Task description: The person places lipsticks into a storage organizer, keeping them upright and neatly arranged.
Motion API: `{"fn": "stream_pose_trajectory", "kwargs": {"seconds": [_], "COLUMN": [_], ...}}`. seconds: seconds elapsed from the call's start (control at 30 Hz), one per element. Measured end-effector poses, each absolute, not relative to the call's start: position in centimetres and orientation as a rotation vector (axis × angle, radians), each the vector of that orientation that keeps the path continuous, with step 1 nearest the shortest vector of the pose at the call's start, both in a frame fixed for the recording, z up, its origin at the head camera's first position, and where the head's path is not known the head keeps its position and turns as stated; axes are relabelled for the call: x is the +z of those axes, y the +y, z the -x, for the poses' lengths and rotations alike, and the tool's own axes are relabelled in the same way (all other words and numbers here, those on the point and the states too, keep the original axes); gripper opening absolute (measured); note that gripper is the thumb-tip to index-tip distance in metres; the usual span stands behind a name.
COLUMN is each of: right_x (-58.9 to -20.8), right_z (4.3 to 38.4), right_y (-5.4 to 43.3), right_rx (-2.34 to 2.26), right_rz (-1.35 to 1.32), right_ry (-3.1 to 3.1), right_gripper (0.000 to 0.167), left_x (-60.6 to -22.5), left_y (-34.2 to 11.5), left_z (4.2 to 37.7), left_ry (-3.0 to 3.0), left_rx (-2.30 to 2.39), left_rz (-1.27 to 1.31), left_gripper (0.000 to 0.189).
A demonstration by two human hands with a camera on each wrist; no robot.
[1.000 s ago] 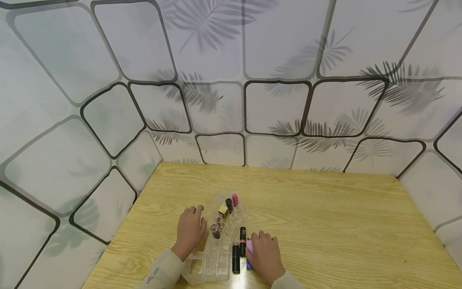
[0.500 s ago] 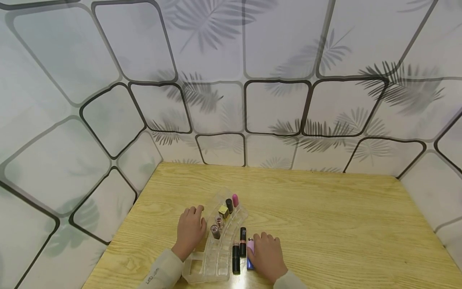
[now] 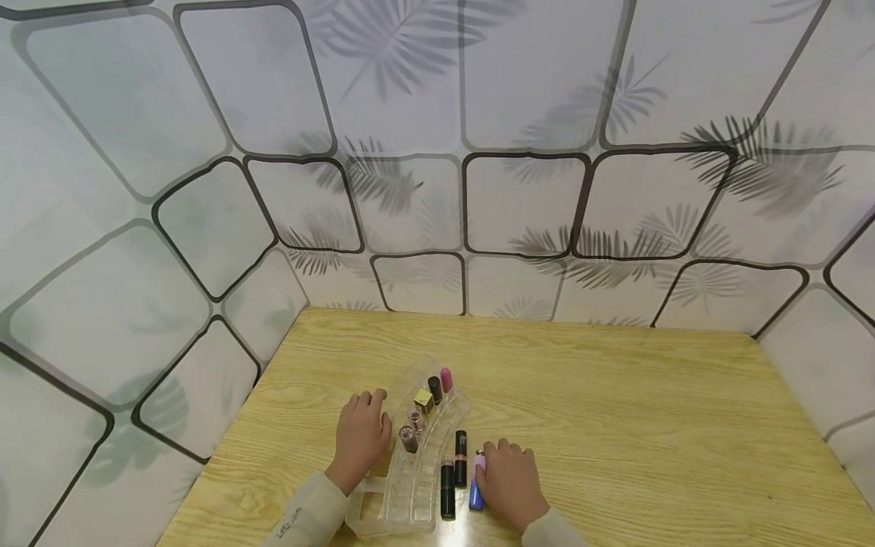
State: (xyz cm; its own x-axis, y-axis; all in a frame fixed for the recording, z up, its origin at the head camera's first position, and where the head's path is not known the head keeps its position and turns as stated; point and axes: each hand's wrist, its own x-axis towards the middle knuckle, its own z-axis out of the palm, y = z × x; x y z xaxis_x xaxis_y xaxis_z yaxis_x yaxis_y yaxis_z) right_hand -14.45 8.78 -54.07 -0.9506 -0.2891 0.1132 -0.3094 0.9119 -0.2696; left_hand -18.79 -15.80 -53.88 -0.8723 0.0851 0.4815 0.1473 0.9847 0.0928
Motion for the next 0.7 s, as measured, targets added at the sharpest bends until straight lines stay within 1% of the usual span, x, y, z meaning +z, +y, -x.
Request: {"fn": "stream_pose_trajectory", "kwargs": {"seconds": [0.43, 0.7], "right_x": [-54.23, -54.19], "right_z": [14.87, 14.94], "right_y": [9.22, 9.20], "right_rx": [0.370, 0.395], "right_rz": [-0.514, -0.499], "right_ry": [-2.992, -2.987], "right_gripper": [0.012, 0.013], "left_x": [-54.08, -53.95], "left_y": [-15.80, -15.79], "left_z": [18.85, 18.82], "left_ry": [-2.619, -2.613], "left_rx": [-0.155, -0.166], "left_rz": [0.172, 0.174], "left_gripper": [0.030, 0.030]}}
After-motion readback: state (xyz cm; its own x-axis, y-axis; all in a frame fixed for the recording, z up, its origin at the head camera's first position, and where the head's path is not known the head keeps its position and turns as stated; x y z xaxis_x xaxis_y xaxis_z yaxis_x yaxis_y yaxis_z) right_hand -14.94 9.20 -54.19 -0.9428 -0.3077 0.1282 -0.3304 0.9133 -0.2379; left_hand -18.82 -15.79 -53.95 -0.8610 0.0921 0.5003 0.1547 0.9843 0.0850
